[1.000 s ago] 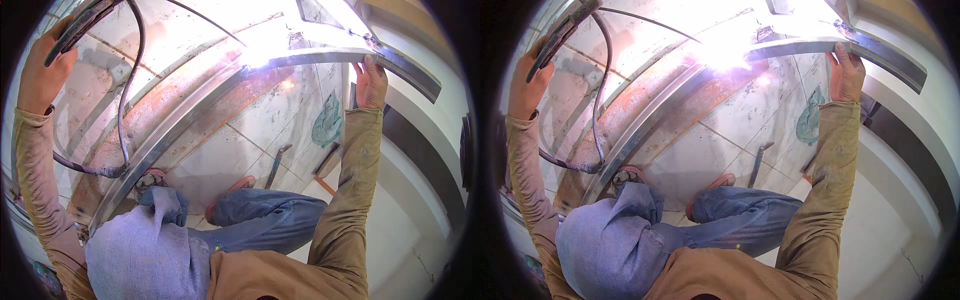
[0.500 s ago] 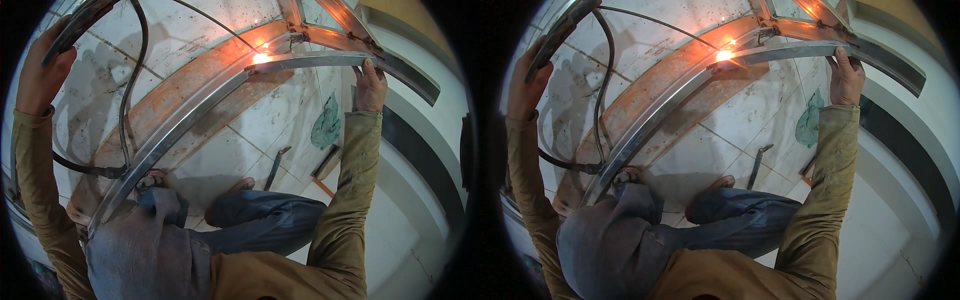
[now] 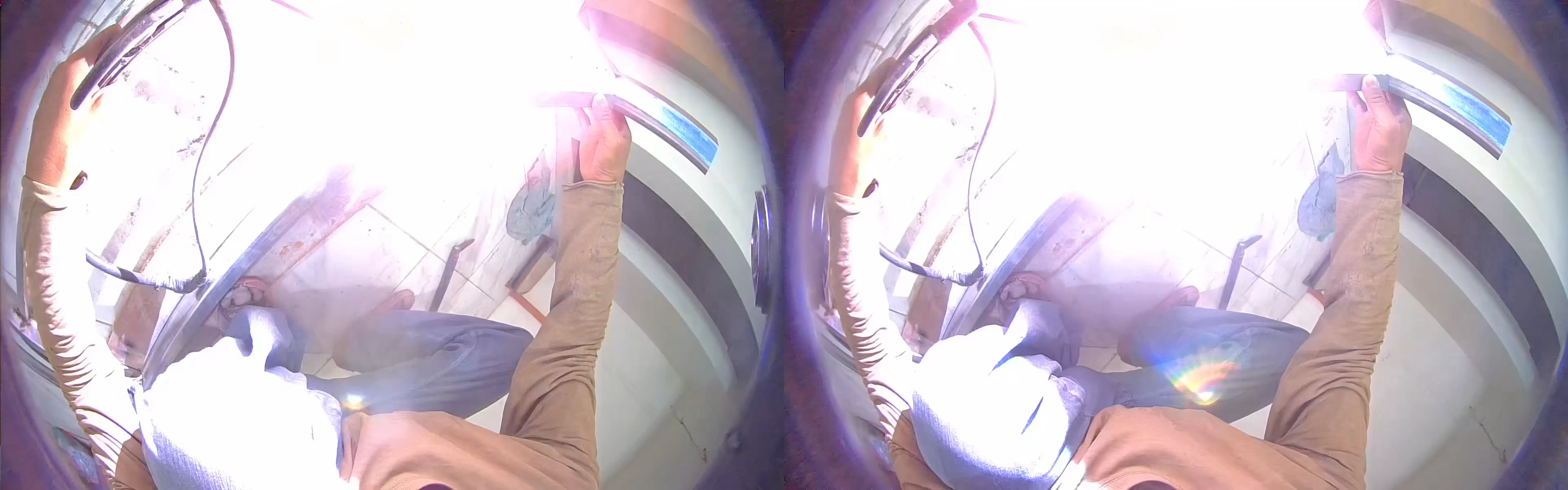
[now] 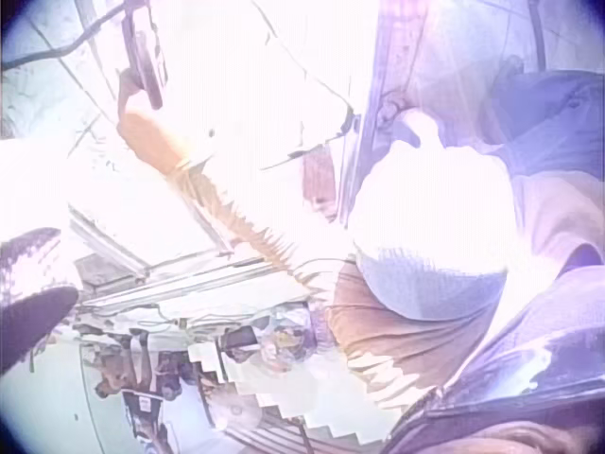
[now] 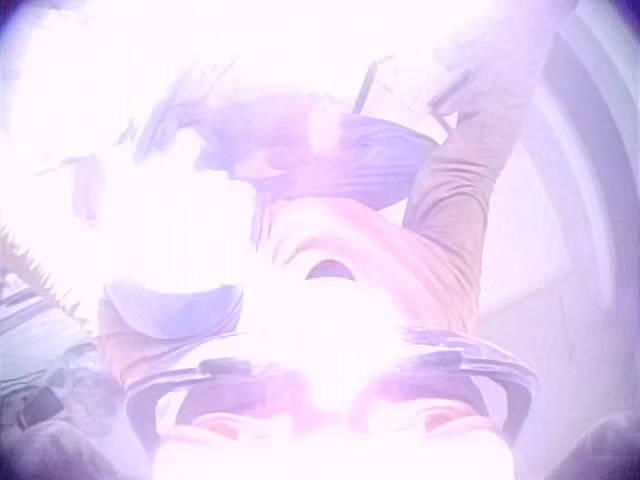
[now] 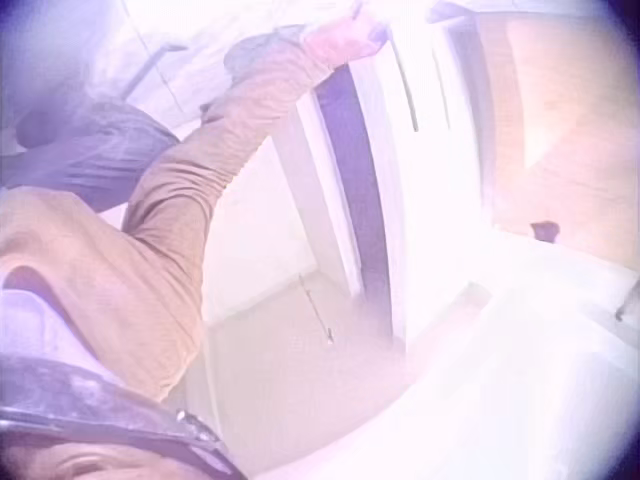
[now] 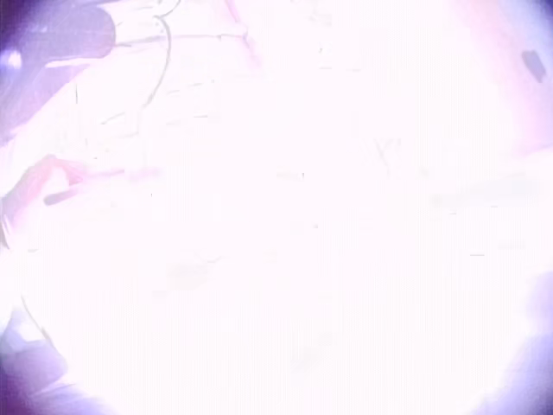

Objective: The person positions metal beams on a tiled floor and uses a welding tool to join them together, creating bright sparks and flashes.

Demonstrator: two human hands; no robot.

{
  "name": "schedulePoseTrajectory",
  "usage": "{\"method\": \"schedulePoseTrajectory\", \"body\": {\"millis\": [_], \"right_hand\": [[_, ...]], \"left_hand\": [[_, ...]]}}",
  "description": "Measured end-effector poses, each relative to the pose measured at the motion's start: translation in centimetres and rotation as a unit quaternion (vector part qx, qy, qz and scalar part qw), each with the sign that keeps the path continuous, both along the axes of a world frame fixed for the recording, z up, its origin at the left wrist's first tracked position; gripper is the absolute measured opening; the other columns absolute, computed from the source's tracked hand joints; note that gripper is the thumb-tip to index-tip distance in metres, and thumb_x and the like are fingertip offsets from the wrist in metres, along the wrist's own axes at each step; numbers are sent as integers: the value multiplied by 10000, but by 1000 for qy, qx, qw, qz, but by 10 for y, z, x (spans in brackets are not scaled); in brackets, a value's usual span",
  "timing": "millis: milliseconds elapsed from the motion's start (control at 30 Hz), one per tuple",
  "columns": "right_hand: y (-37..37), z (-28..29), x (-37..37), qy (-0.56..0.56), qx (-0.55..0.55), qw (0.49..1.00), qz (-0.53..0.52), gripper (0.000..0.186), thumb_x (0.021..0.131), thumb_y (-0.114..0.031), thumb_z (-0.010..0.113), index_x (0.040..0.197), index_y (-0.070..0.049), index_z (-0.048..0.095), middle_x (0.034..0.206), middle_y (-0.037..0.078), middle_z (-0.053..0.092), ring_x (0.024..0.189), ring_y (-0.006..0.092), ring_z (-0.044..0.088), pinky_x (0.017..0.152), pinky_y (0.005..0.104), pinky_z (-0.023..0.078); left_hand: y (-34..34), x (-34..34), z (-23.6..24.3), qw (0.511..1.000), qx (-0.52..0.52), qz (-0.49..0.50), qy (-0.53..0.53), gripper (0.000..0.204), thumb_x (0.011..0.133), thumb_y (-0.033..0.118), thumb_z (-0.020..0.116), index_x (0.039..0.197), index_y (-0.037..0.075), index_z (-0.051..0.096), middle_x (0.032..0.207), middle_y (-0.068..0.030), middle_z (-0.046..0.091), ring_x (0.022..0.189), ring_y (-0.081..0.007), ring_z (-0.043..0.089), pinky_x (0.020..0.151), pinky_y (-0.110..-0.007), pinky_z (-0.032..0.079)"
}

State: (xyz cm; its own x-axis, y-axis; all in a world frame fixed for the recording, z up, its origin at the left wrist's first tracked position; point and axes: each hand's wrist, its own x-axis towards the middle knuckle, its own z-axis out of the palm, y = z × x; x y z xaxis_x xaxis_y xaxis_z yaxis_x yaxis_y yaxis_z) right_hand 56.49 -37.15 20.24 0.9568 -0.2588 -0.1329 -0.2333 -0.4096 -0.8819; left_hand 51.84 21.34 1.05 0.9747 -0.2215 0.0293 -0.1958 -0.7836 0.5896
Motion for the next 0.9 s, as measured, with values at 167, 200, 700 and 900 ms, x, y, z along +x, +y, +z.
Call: {"method": "schedulePoseTrajectory", "body": {"millis": [167,200,700,900], "right_hand": [[8,-8,4,-11,-2,1000,19,504,929,-209,722,1341,2,521,1277,92,592,1194,225,564,1063,469,413],[7,-12,8,-13,0,1000,24,511,929,-214,721,1349,-3,520,1284,88,590,1202,225,560,1071,475,406],[2,-3,6,5,31,999,27,437,960,-150,674,1340,1,519,1258,92,609,1183,212,568,1067,454,409],[-3,-3,3,11,22,999,22,363,964,-160,666,1287,-36,555,1225,70,641,1178,199,579,1085,469,393]], "left_hand": [[-6,-2,23,998,31,21,48,460,860,62,562,1319,51,597,1026,-204,690,856,-324,685,770,-350,530],[-4,-4,26,997,38,26,54,457,861,64,562,1317,53,598,1033,-208,688,861,-332,684,771,-352,530],[23,-8,-1,989,-50,135,37,522,868,52,672,1378,50,562,910,-60,637,741,-109,575,681,-283,498],[-5,0,36,984,25,90,152,517,887,69,622,1394,1,549,1095,-73,681,953,-118,618,856,-269,486]]}}
